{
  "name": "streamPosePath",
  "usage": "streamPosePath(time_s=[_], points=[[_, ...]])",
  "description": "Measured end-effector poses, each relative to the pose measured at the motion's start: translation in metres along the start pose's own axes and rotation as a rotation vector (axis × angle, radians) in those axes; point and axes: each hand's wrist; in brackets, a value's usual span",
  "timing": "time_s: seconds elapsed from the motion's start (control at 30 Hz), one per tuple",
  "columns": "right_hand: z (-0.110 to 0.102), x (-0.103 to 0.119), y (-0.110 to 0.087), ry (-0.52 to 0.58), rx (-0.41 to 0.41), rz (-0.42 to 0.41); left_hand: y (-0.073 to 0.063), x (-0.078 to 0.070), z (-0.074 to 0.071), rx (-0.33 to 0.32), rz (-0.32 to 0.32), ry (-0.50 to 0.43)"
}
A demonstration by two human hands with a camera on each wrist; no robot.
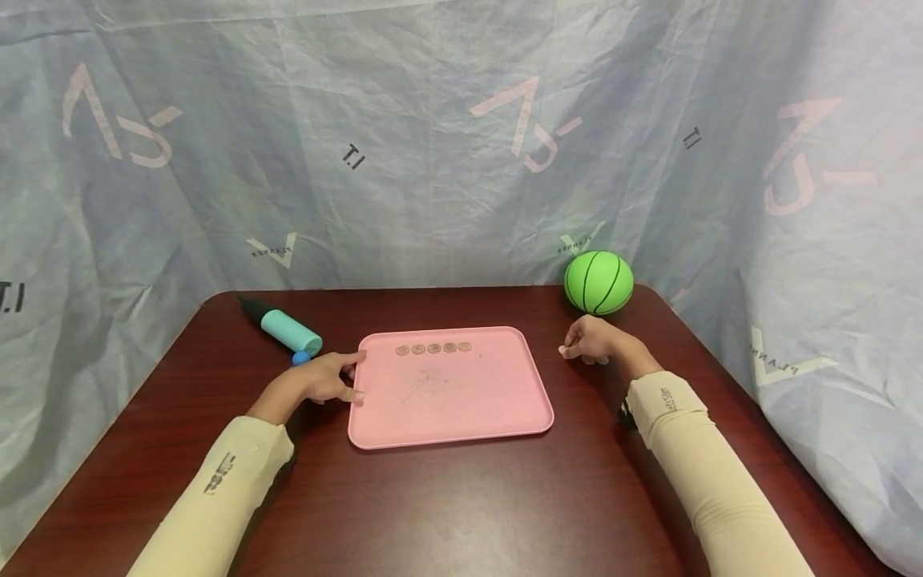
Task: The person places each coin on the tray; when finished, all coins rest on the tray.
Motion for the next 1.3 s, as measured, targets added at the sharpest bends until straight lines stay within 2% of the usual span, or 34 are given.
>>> streamPosePath(time_s=[0.2,0.47,0.77,1.1,1.3], points=[[0.003,0.0,0.004,0.013,-0.022,-0.019,-0.002,-0.001,0.0,0.0,0.033,0.016],[0.006,0.001,0.006,0.024,-0.025,-0.038,-0.002,-0.002,-0.001,0.005,0.026,0.012],[0.005,0.009,0.006,-0.162,-0.047,-0.1,-0.001,0.0,-0.002,0.004,0.01,0.013],[0.016,0.034,0.008,-0.205,-0.168,-0.222,0.0,0.002,0.001,0.002,0.005,0.016],[0.024,0.063,0.012,-0.214,-0.211,-0.303,0.0,0.001,0.001,-0.002,0.004,0.018]])
Point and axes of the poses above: each hand's wrist, its own y-axis towards the middle knuckle, its own z-axis out of the palm, x = y × z, and after that the axes turned 4 degrees about x, right-handed
